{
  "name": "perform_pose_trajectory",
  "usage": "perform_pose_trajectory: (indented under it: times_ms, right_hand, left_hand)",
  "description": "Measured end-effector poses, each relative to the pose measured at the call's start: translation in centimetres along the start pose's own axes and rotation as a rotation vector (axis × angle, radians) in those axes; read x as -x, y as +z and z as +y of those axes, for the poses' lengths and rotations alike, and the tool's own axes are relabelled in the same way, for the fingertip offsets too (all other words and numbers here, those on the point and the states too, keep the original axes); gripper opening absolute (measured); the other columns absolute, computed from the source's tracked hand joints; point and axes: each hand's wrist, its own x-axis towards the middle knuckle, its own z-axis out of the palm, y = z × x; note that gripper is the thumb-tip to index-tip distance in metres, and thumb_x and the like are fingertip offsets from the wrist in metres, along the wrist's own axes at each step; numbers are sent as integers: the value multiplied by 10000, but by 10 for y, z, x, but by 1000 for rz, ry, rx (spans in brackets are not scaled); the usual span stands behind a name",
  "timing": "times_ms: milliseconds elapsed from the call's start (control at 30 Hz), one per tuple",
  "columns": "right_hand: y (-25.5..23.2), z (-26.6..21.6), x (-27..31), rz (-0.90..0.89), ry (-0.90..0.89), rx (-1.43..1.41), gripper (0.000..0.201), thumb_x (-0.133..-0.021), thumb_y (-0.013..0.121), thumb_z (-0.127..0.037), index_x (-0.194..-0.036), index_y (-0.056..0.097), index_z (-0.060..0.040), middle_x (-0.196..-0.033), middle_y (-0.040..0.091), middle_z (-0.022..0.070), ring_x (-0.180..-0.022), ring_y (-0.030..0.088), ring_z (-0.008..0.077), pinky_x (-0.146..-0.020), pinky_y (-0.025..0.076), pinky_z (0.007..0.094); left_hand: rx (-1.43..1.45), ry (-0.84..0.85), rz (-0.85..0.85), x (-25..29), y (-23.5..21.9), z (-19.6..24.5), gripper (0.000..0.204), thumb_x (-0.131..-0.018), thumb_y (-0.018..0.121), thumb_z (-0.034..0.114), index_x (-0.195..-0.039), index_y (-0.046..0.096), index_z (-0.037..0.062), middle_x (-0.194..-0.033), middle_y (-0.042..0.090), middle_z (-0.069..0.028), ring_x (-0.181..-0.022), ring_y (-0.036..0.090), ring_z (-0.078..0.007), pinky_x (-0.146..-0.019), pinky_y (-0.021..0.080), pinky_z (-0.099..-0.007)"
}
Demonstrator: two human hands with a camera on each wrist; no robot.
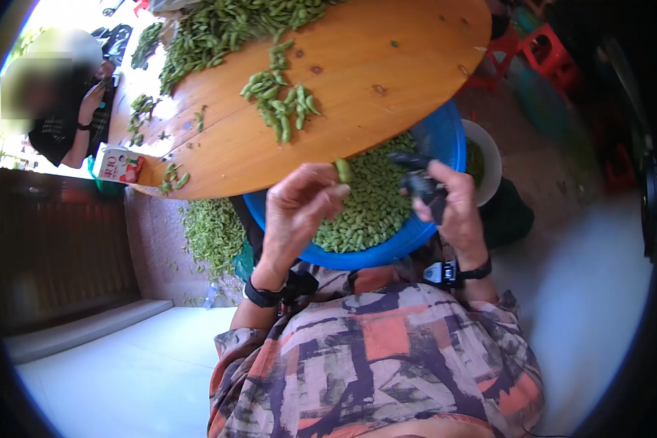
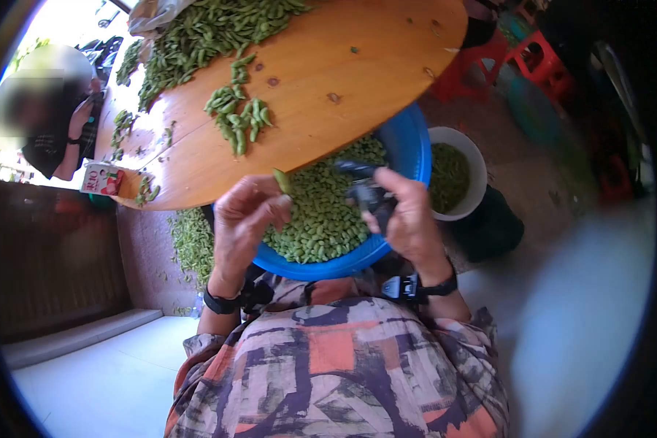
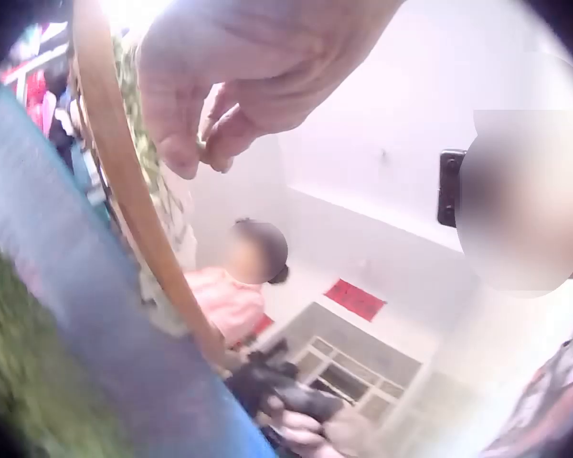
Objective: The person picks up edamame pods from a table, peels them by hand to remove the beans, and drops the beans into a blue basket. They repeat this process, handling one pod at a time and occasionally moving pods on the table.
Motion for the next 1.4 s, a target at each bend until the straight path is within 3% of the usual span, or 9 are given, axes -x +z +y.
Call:
perform_pose_trajectory:
  times_ms: [500, 600, 667, 833, 967, 1100, 1200, 1333, 1400]
  right_hand:
    - [7, 17, -6, -188, 102, 32, 175, -874, 572, -85, -996, 670, -6, -628, 528, -48, -543, 474, 20, -477, 369, 187]
    - [3, 22, -6, -202, -25, 147, 171, -893, 559, -115, -977, 655, -2, -626, 521, -45, -531, 461, 17, -460, 344, 186]
    - [1, 18, -5, -334, 195, -344, 173, -906, 547, -130, -965, 639, 3, -638, 521, -36, -527, 452, 18, -450, 321, 185]
    - [0, 33, -7, -381, 265, -554, 140, -905, 537, -96, -945, 628, 4, -645, 522, -22, -529, 458, 32, -452, 324, 192]
    - [11, 27, -5, -141, 59, 233, 92, -849, 566, -17, -920, 619, 7, -634, 512, 36, -594, 522, 98, -525, 411, 274]
    - [19, 29, -2, -126, -157, 446, 100, -788, 573, 34, -886, 590, 22, -750, 548, 171, -687, 577, 272, -640, 446, 350]
    - [14, 35, -4, -113, -170, 488, 171, -734, 526, 76, -887, 584, 27, -768, 556, 187, -693, 568, 330, -640, 447, 362]
    - [13, 37, -3, -125, -135, 494, 228, -678, 482, 99, -880, 571, 42, -773, 548, 192, -704, 559, 363, -638, 444, 377]
    - [14, 39, -4, -97, -182, 511, 216, -678, 487, 97, -871, 564, 42, -764, 536, 192, -720, 559, 376, -636, 442, 385]
  left_hand:
    - [-86, -33, -25, 3, 31, -27, 85, -838, 709, -30, -871, 640, 6, -701, 638, -22, -582, 556, -59, -527, 433, -196]
    - [101, -200, -87, 3, 18, -35, 93, -843, 718, 14, -888, 637, 13, -731, 648, -57, -547, 568, -89, -467, 422, -214]
    - [577, -374, -294, 1, 11, -42, 130, -851, 722, 72, -918, 629, 12, -787, 657, -102, -514, 574, -127, -397, 392, -242]
    - [872, -456, -500, -2, 11, -62, 176, -868, 707, 112, -977, 612, 12, -847, 659, -119, -537, 588, -150, -399, 400, -243]
    - [356, -334, -243, -3, 24, -47, 228, -878, 710, 136, -1037, 596, 20, -821, 650, -63, -651, 608, -124, -551, 486, -225]
    - [-35, -223, -129, -3, 28, -40, 219, -867, 726, 128, -983, 590, 1, -745, 645, -48, -609, 579, -107, -544, 459, -245]
    - [-608, 214, -154, -4, 28, -34, 193, -868, 685, 82, -1014, 606, -16, -689, 622, -166, -618, 641, -216, -573, 479, -361]
    - [-726, 214, -233, -4, 19, -31, 203, -905, 625, 69, -1085, 612, -26, -676, 621, -159, -614, 648, -227, -582, 489, -362]
    - [-479, -48, -294, -5, 19, -30, 254, -951, 567, 94, -1162, 594, -45, -664, 625, -124, -583, 622, -179, -562, 485, -323]
